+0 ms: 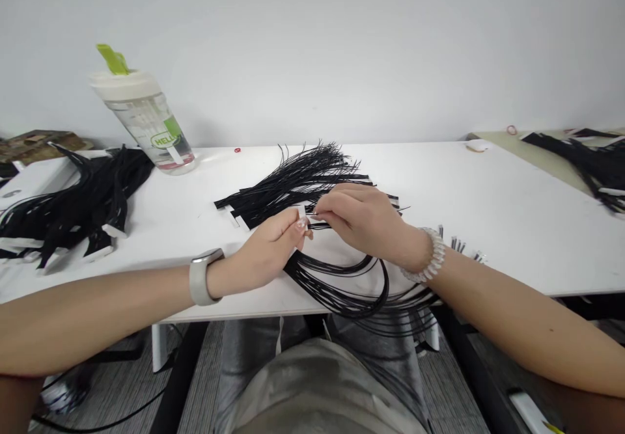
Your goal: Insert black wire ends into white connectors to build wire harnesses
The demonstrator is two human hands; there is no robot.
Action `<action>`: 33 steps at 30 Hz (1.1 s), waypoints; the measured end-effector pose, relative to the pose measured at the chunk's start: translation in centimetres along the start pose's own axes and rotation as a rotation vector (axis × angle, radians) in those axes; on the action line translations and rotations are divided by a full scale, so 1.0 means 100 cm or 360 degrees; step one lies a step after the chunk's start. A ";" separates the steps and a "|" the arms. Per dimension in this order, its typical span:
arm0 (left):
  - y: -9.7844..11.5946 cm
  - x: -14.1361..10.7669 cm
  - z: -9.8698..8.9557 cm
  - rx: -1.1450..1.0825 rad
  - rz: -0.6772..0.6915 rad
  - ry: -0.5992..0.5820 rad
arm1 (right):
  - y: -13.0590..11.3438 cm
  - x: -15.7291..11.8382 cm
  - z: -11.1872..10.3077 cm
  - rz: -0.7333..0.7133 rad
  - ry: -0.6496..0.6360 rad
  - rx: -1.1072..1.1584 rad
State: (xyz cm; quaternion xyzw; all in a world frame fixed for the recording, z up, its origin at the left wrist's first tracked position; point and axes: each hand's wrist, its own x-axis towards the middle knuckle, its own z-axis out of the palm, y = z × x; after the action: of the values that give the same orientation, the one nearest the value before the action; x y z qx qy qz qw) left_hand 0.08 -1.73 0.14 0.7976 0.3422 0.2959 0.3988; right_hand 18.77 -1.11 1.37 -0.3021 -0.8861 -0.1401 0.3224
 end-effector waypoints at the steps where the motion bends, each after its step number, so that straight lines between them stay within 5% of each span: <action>1: 0.001 0.000 0.000 0.0009 0.0002 0.0007 | 0.001 0.001 0.000 -0.0012 -0.0035 0.0017; 7: 0.006 0.002 0.002 -0.0081 -0.0243 0.0250 | 0.007 0.000 0.000 -0.0096 -0.0036 0.0021; 11: 0.004 0.004 0.002 -0.0228 -0.0426 0.0204 | 0.009 -0.002 -0.002 -0.0139 -0.0104 0.0019; 23: 0.001 0.009 0.001 -0.0479 -0.0497 0.0173 | 0.010 0.001 -0.006 -0.0137 -0.0236 0.0137; 31: -0.004 0.011 0.002 -0.0964 -0.0606 0.0495 | 0.018 0.002 -0.039 0.0474 0.0047 0.0498; 33: -0.003 0.012 0.002 -0.0994 -0.0603 0.0521 | 0.018 0.000 -0.045 0.0664 -0.0144 0.0591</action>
State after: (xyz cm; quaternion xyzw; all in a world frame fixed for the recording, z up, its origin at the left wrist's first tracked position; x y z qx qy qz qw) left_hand 0.82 -0.71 0.04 0.5031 0.4359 0.4302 0.6098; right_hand 22.08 -1.69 4.80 -0.4196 -0.8288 0.1077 0.3542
